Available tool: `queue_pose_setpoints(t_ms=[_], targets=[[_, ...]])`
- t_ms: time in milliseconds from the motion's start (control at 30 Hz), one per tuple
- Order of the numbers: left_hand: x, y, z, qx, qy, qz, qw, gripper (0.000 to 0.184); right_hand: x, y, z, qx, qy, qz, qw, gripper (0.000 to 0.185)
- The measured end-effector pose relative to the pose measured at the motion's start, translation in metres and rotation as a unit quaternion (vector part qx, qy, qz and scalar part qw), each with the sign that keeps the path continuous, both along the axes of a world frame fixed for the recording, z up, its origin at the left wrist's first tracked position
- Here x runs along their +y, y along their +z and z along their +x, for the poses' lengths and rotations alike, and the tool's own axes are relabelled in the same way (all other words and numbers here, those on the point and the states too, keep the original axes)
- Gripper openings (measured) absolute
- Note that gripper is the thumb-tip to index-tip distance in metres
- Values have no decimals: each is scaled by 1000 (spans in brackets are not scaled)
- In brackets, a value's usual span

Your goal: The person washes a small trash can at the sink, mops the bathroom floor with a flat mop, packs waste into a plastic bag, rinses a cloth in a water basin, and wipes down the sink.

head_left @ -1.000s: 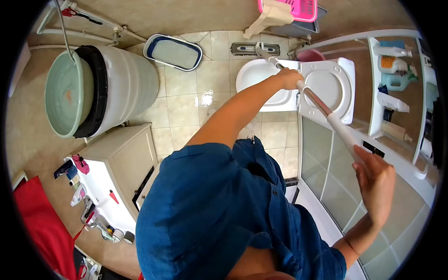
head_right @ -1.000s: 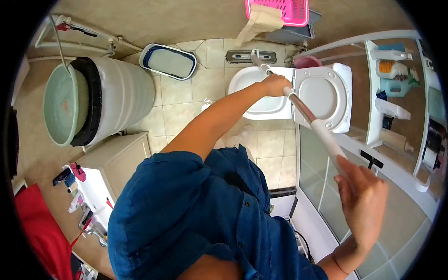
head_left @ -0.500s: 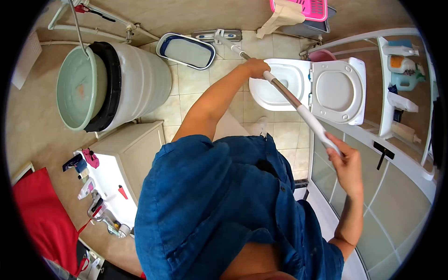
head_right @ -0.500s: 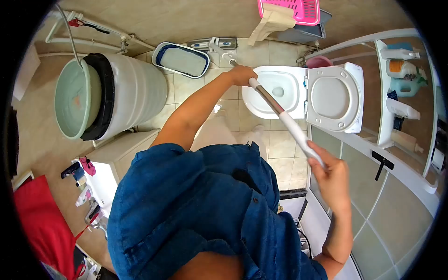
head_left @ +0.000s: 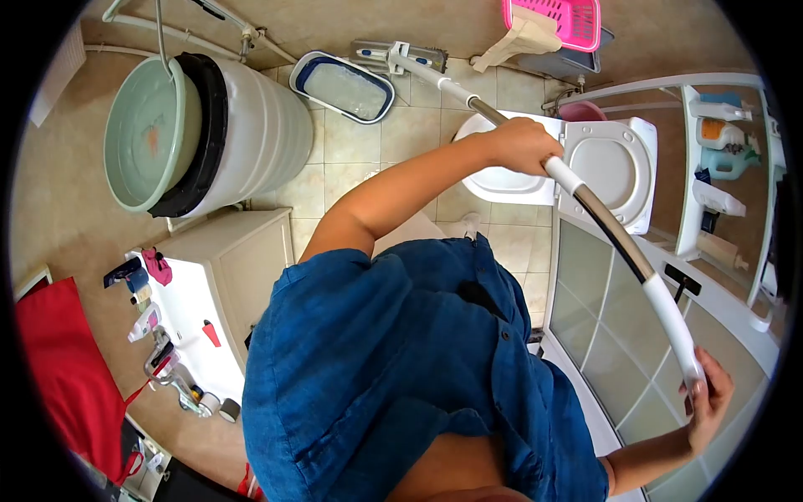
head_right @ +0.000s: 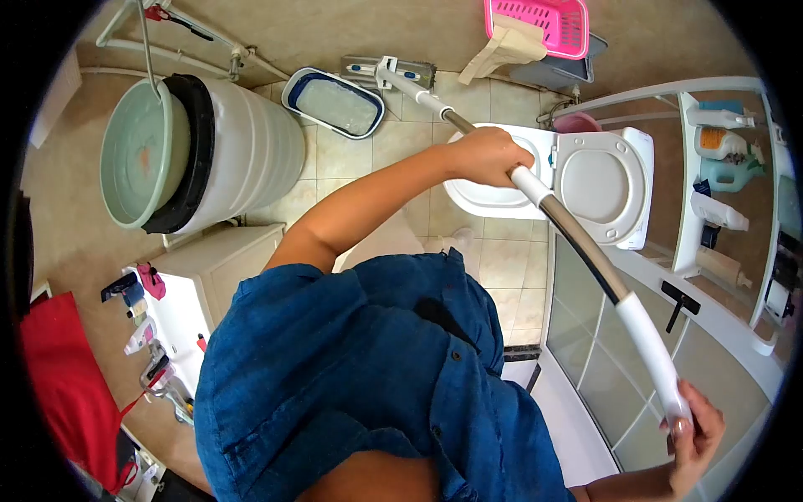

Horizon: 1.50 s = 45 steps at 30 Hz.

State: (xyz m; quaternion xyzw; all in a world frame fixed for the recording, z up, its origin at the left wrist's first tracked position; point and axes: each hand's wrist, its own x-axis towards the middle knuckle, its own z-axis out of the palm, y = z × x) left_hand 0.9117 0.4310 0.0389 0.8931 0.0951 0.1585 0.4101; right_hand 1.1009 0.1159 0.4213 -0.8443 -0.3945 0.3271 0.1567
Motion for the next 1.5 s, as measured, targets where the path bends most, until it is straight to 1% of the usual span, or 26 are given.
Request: queue_pose_setpoints(t_ms=[67,100,167,233,300,367,467,533,600,667,733,767,900,967,1033,1100,1133,1167,1267,1367,1500], targets=[[-8,14,-2,-4,-15,2,1000,16,-37,16,26,7,27,24,999,47],[-13,17,-2,-2,-21,8,1000,18,-44,19,28,-5,16,38,999,47],[-19,25,-8,10,-33,-7,999,20,-55,15,35,8,-35,55,998,49],[-21,22,-19,16,-37,-14,999,23,-48,0,28,48,-65,49,996,52],[-19,0,-33,60,-29,4,998,23,-31,-32,25,114,-72,21,991,55],[-12,-26,-53,113,-28,22,993,23,-3,-68,6,157,-53,-22,986,58],[0,-73,-88,168,-1,-5,986,20,37,-118,-33,219,-42,-68,972,59],[6,-104,-111,163,12,-28,986,18,59,-141,-60,244,-35,-97,964,58],[7,-134,-128,170,30,-43,984,15,77,-157,-85,255,-25,-129,958,56],[6,-163,-141,191,55,-52,979,14,92,-174,-107,240,12,-130,962,54],[2,-185,-148,146,87,-44,984,13,98,-186,-117,232,33,-132,963,53],[2,-195,-150,122,105,-39,986,13,99,-190,-119,232,36,-134,963,52],[-1,-221,-150,113,115,-21,987,13,104,-201,-131,194,40,-153,968,50],[-1,-231,-146,144,107,-10,984,13,98,-212,-131,171,43,-157,972,50],[-4,-231,-144,197,92,22,976,13,88,-224,-130,165,46,-141,975,51],[-14,-246,-137,224,82,15,971,12,72,-233,-126,175,40,-108,978,52],[-19,-245,-137,236,74,13,969,12,61,-240,-120,197,32,-103,975,53],[-23,-241,-134,274,62,32,959,11,48,-248,-111,217,20,-98,971,53],[-33,-199,-120,383,-37,44,922,20,2,-263,-88,249,-6,-79,965,54],[-56,-201,-107,339,-59,74,936,21,-29,-255,-69,268,-47,-75,959,54],[-72,-173,-87,288,-69,73,952,19,-58,-231,-39,259,-81,-75,959,56]])
